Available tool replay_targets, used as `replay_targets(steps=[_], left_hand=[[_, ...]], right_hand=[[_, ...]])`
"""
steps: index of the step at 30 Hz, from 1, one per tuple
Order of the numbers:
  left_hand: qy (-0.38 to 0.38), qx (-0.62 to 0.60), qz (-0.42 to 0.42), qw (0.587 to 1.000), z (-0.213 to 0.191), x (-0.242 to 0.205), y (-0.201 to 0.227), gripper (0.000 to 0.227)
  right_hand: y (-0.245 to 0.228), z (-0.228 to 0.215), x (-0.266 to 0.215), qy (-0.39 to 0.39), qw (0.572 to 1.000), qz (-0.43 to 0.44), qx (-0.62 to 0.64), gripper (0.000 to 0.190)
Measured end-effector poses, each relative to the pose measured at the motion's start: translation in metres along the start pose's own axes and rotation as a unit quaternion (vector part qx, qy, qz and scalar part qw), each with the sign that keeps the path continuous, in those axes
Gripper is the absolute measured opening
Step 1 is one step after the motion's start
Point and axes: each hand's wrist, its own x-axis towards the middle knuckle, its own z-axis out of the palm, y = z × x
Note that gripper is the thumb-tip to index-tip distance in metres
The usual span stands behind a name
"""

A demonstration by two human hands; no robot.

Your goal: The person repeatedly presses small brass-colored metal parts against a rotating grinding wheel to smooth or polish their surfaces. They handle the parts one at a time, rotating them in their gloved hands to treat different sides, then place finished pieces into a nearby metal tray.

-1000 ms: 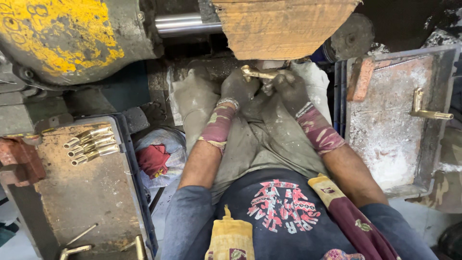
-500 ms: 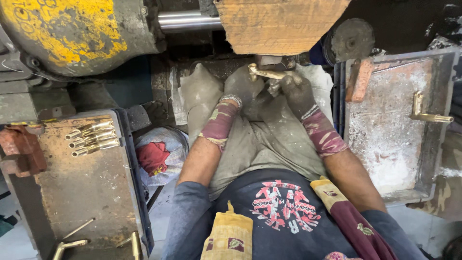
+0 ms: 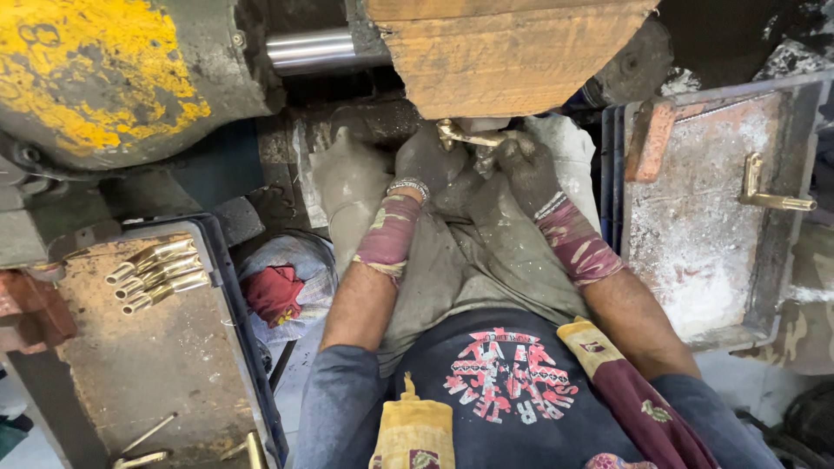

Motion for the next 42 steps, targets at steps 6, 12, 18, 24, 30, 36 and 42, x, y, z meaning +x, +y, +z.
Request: replay_targets(steps=[6, 12, 18, 24, 30, 36, 42], left_hand=[[-0.019, 0.006, -0.012, 1.000, 0.000, 0.001, -0.011, 0.040], [-0.022, 0.002, -0.027, 0.999, -0.002, 0.006, -0.018, 0.036], [-0.024, 0.013, -0.041, 0.999, -0.007, 0.004, -0.017, 0.033], [-0.102, -0.085, -0.075, 0.988, -0.029, -0.017, 0.002, 0.031], [-0.043, 0.011, 0.235, 0.971, -0.054, -0.072, 0.040, 0.025], [0.016, 0.150, 0.417, 0.896, -0.094, -0.103, 0.118, 0.035], [-0.009, 0.150, 0.387, 0.910, -0.104, -0.109, 0.152, 0.035]], right_hand=[[0.023, -0.005, 0.006, 0.053, 0.985, -0.032, -0.159, 0.022], [0.045, -0.010, 0.009, 0.044, 0.988, -0.047, -0.139, 0.021], [0.065, -0.007, 0.022, 0.012, 0.996, -0.058, -0.069, 0.018], [0.028, 0.001, 0.021, -0.066, 0.997, 0.036, 0.027, 0.027], [-0.030, -0.004, -0.082, -0.211, 0.973, -0.080, -0.039, 0.022], [-0.084, 0.014, -0.137, -0.161, 0.967, -0.108, -0.167, 0.024], [-0.105, 0.015, -0.135, -0.158, 0.957, -0.179, -0.164, 0.025]])
